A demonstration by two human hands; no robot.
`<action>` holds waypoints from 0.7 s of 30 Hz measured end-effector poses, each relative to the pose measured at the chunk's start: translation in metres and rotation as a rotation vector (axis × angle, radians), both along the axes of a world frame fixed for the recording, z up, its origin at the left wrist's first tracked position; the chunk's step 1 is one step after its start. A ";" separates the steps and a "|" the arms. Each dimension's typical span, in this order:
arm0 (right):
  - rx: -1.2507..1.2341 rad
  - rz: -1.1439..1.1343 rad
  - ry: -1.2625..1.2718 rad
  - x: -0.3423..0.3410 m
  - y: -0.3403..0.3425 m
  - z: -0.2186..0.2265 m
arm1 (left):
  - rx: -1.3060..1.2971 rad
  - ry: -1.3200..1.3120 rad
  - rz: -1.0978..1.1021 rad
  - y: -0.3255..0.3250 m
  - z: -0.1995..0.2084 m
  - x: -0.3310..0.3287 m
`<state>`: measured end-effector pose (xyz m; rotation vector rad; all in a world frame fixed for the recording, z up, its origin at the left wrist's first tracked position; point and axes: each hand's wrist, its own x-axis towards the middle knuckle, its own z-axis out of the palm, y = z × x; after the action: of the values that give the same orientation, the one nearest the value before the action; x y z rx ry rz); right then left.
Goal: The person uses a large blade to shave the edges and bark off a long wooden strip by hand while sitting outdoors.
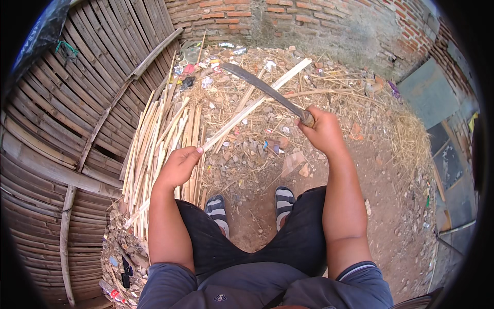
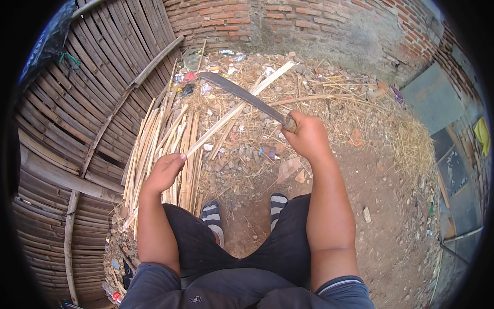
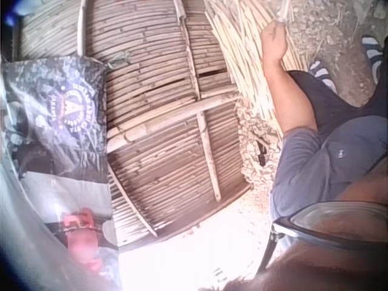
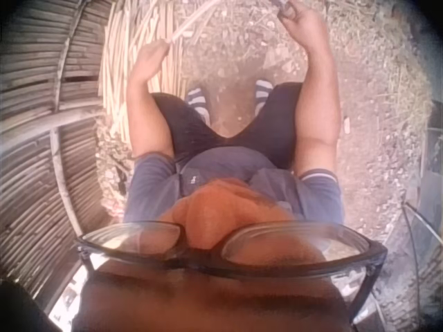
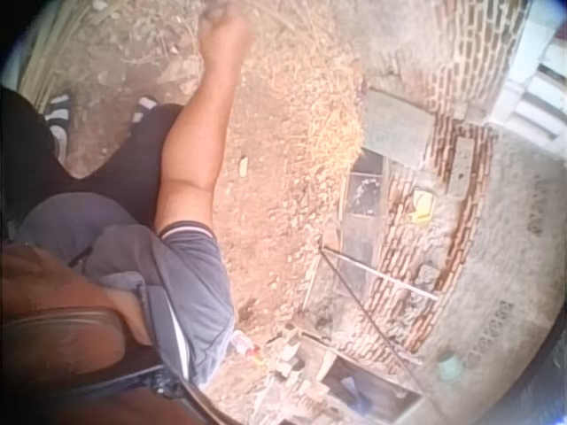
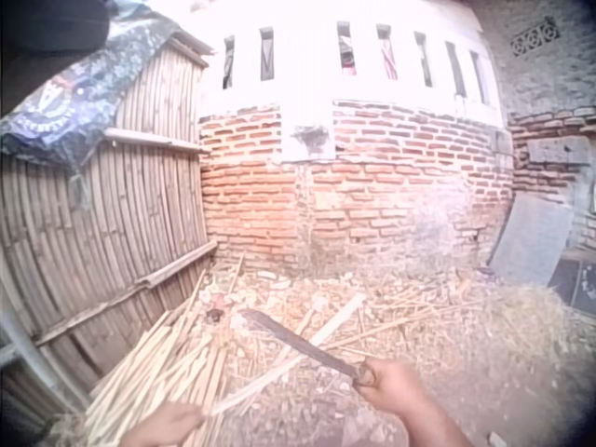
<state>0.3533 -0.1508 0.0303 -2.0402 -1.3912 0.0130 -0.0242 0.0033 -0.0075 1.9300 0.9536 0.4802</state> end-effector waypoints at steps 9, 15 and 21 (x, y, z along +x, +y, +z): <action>-0.015 -0.003 0.013 0.004 0.001 -0.003 | -0.035 0.005 0.016 -0.001 -0.002 0.005; -0.002 0.002 0.017 0.010 0.002 -0.007 | -0.012 0.002 0.004 -0.002 -0.002 0.008; -0.029 -0.011 -0.012 0.011 0.003 -0.008 | -0.031 0.001 -0.002 0.000 -0.003 0.005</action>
<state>0.3641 -0.1474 0.0225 -2.0746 -1.3947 0.0167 -0.0195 0.0036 -0.0109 1.9035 0.9542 0.4613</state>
